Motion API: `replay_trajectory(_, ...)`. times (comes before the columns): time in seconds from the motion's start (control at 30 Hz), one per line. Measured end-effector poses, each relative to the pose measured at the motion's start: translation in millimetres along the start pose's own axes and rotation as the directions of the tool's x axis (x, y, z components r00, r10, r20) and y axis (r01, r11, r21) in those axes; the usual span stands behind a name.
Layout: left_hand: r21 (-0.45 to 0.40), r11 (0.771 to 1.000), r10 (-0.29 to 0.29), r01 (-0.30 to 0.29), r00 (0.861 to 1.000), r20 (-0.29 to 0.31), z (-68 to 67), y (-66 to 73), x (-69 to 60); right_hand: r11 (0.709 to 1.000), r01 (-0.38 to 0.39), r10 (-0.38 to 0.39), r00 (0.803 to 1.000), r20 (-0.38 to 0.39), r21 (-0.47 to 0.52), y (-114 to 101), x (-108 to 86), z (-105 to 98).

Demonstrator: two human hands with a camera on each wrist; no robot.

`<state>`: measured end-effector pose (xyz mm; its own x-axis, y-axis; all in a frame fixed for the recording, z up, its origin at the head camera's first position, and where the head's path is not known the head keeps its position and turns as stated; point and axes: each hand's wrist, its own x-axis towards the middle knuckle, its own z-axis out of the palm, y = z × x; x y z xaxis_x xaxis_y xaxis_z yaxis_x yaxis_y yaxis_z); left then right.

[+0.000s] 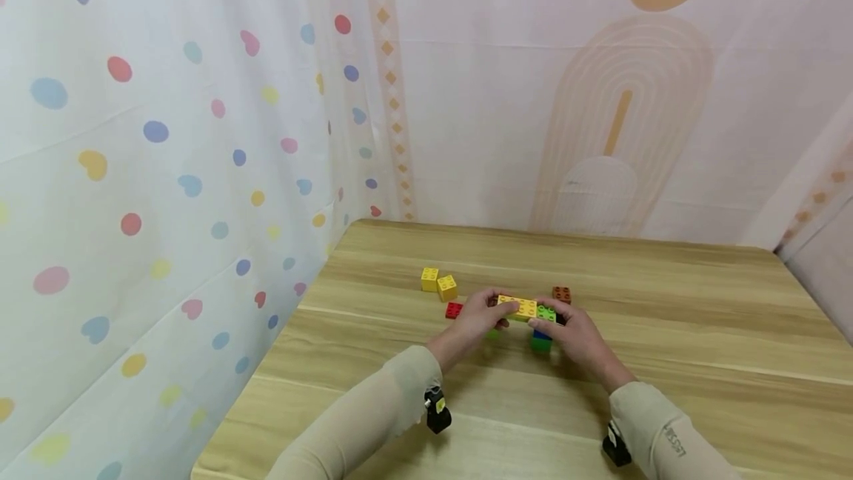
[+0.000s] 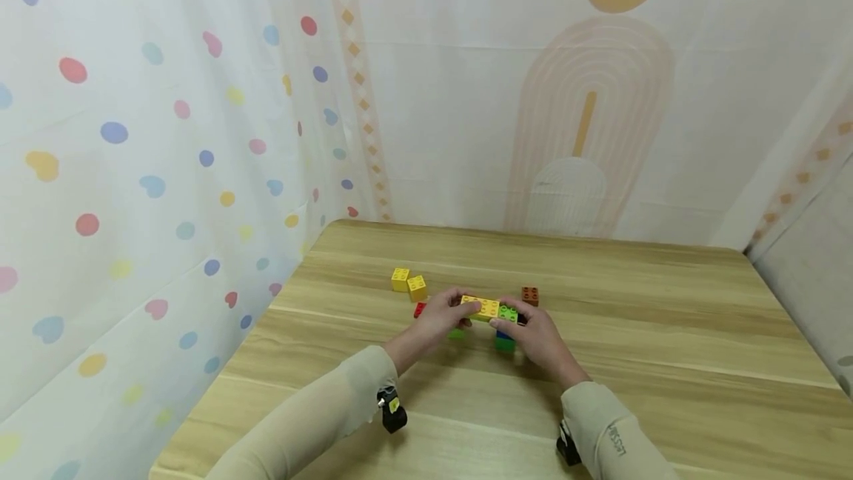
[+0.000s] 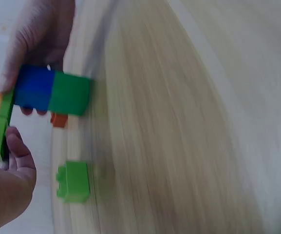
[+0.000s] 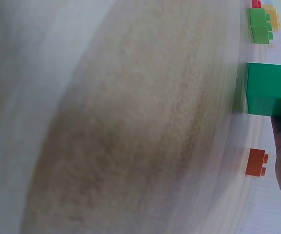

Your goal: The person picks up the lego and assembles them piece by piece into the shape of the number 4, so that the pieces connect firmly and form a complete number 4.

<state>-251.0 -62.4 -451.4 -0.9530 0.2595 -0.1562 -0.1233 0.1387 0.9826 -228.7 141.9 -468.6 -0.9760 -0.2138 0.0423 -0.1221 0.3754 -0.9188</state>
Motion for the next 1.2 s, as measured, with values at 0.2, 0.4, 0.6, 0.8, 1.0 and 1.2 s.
replay_trajectory(0.2,0.158,0.985,0.058,-0.074,0.993,0.101,-15.3,-2.2,0.8,1.000,-0.012,0.012,1.000,-0.002,0.005,1.3,2.3,1.3)
replay_trajectory(0.4,0.222,0.969,0.074,-0.105,0.986,0.147,-25.1,-2.4,1.5,1.000,-0.008,0.008,1.000,0.000,0.009,2.2,4.8,2.8)
replay_trajectory(0.6,0.249,0.962,0.077,-0.113,0.986,0.151,-28.7,-2.5,0.7,1.000,-0.009,0.009,1.000,0.004,0.011,1.7,4.5,4.7)
replay_trajectory(0.8,0.274,0.952,0.099,-0.135,0.985,0.142,-31.2,-2.5,0.1,0.999,-0.010,0.010,1.000,0.008,0.034,2.8,4.5,5.2)
replay_trajectory(1.0,0.289,0.945,0.110,-0.151,0.982,0.151,-32.6,-2.2,1.5,1.000,-0.006,0.006,1.000,0.004,0.021,6.4,5.3,5.1)
replay_trajectory(1.2,0.314,0.936,0.113,-0.156,0.982,0.152,-32.8,-1.9,1.8,0.999,0.009,-0.009,1.000,0.003,0.032,8.3,3.6,6.4)
